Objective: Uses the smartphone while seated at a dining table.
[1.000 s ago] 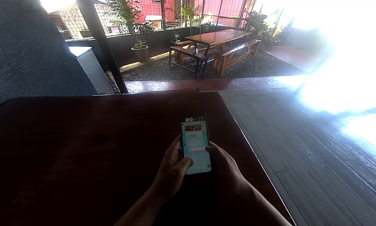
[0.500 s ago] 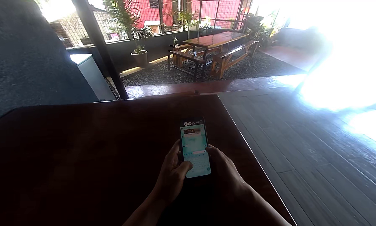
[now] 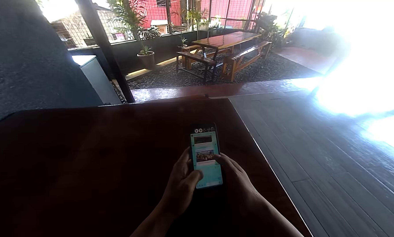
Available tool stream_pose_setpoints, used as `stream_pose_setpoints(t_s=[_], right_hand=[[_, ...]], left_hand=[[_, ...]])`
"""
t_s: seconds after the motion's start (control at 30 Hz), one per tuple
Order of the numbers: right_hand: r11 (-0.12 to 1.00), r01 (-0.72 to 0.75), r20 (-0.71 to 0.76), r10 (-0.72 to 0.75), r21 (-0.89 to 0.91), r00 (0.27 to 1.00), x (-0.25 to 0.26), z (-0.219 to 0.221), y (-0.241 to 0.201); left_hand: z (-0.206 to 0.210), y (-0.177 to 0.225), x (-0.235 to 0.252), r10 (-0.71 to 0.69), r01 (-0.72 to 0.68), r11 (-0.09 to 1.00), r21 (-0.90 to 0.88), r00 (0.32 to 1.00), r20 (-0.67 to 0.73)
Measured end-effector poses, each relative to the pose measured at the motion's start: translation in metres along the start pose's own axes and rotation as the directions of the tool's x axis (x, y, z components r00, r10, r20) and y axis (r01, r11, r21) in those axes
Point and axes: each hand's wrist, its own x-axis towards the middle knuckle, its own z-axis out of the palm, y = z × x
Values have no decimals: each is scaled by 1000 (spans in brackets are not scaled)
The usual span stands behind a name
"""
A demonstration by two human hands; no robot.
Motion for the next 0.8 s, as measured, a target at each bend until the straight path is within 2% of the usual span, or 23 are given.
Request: stream_pose_setpoints(t_s=[0.17, 0.5, 0.8], right_hand=[[998, -60, -20, 60, 34, 998, -1, 0, 0], [999, -11, -33, 13, 32, 999, 0, 1, 4], [999, -41, -84, 43, 32, 995, 0, 4, 2]], left_hand=[[0, -1, -1, -30, 30, 1000, -3, 999, -16], [-1, 1, 0, -29, 29, 1000, -5, 999, -16], [-1, 2, 1, -13, 13, 1000, -3, 1000, -19]])
